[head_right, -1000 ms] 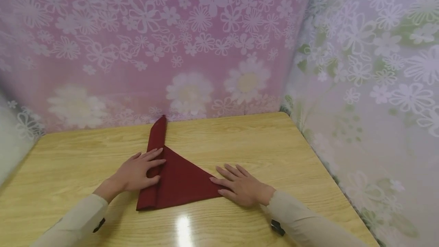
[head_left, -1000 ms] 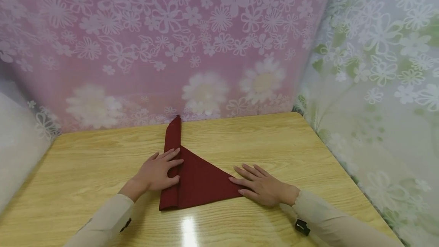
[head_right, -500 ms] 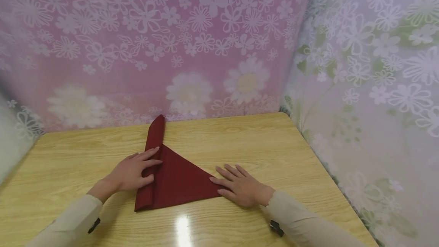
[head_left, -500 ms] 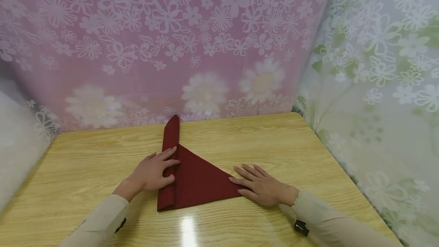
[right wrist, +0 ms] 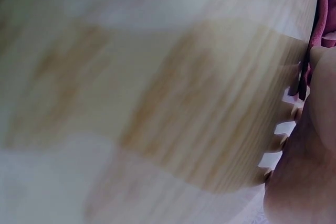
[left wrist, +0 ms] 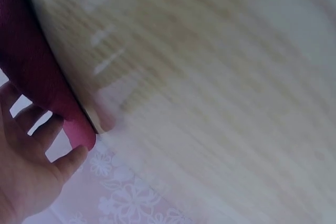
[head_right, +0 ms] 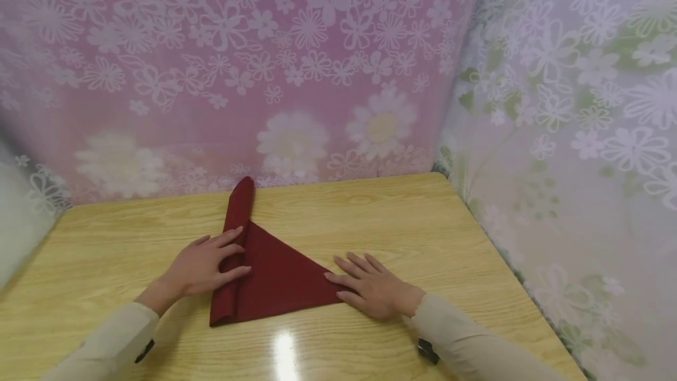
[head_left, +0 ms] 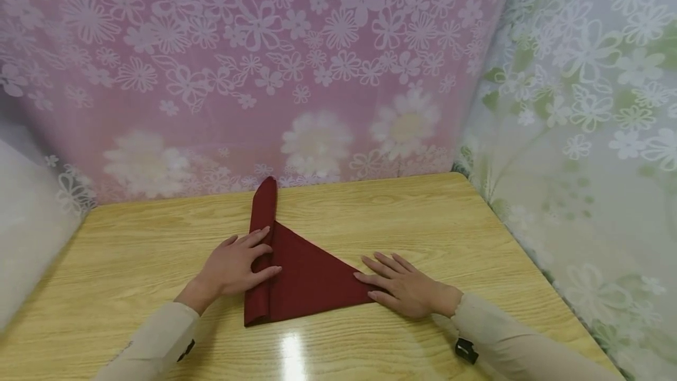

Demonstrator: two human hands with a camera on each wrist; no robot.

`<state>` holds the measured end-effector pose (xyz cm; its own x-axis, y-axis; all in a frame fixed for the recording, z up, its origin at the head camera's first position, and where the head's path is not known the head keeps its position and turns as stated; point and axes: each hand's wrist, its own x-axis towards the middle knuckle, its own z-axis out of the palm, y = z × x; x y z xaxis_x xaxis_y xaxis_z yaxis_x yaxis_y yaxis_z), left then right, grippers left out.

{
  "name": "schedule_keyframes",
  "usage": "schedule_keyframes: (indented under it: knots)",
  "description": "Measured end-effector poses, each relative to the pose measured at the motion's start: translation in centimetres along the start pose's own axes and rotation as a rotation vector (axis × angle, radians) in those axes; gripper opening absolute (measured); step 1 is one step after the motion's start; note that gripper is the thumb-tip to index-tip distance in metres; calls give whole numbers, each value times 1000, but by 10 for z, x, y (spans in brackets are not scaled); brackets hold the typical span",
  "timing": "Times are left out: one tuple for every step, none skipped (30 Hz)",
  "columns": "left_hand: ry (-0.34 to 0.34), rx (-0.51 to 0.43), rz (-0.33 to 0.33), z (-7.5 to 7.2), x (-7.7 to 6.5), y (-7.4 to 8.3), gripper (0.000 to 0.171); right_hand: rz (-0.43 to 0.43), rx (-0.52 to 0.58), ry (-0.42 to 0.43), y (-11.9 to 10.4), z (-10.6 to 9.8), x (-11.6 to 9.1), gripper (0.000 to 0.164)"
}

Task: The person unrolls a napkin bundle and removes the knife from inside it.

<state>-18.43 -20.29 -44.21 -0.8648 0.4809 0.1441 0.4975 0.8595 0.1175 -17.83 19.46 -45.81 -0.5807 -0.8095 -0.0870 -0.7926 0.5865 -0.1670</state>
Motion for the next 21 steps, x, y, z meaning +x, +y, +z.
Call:
schedule_keyframes:
  knots:
    - [2,5,-5,0,0,1,58,2,-1,-2,0,0,0,49]
    - [6,15,-7,1,0,1,57,4,-1,-5,0,0,0,49]
    - [8,21,-7,1,0,1,55,7,0,-7,0,0,0,49]
    - [11,24,-4,1,-1,2,52,8,0,-5,0,0,0,49]
    - [13,30,-1,1,-1,1,51,8,1,-6,0,0,0,49]
    - [14,35,2,0,-1,1,50,8,2,-6,0,-1,0,49]
    - [16,40,7,0,-1,2,50,9,3,-5,-1,-1,0,49]
    - [15,47,10,0,-2,2,50,9,3,-3,-1,-1,0,49]
    - [12,52,10,-1,-2,2,51,8,3,-1,-1,-1,-1,49]
    - [7,56,10,-1,-2,3,52,7,4,1,-2,-2,-1,49]
    - [0,63,8,-1,-2,3,53,6,3,1,-2,-2,-1,49]
    - [-7,66,5,-1,-2,4,53,7,5,1,-2,-2,-1,49]
    - [-14,71,-1,-2,-2,4,54,6,6,1,-2,-2,-1,49]
    - [-20,73,-8,-2,-2,5,54,7,8,0,-2,-3,0,49]
    - [-27,73,-16,-2,-2,6,55,7,15,1,-3,-3,0,49]
    - [-31,70,-25,-3,-1,7,56,8,19,2,-3,-3,0,49]
    - [-36,68,-37,-3,0,7,57,8,23,4,-3,-3,0,48]
    - [-42,66,-50,-3,1,8,58,4,30,8,-3,-4,0,48]
    - [-49,67,-62,-3,1,8,59,1,34,10,-3,-3,0,48]
    - [-56,66,-74,-3,2,9,60,-3,37,11,-4,-3,0,48]
    - [-65,68,-87,-3,3,9,61,-8,40,12,-4,-3,0,48]
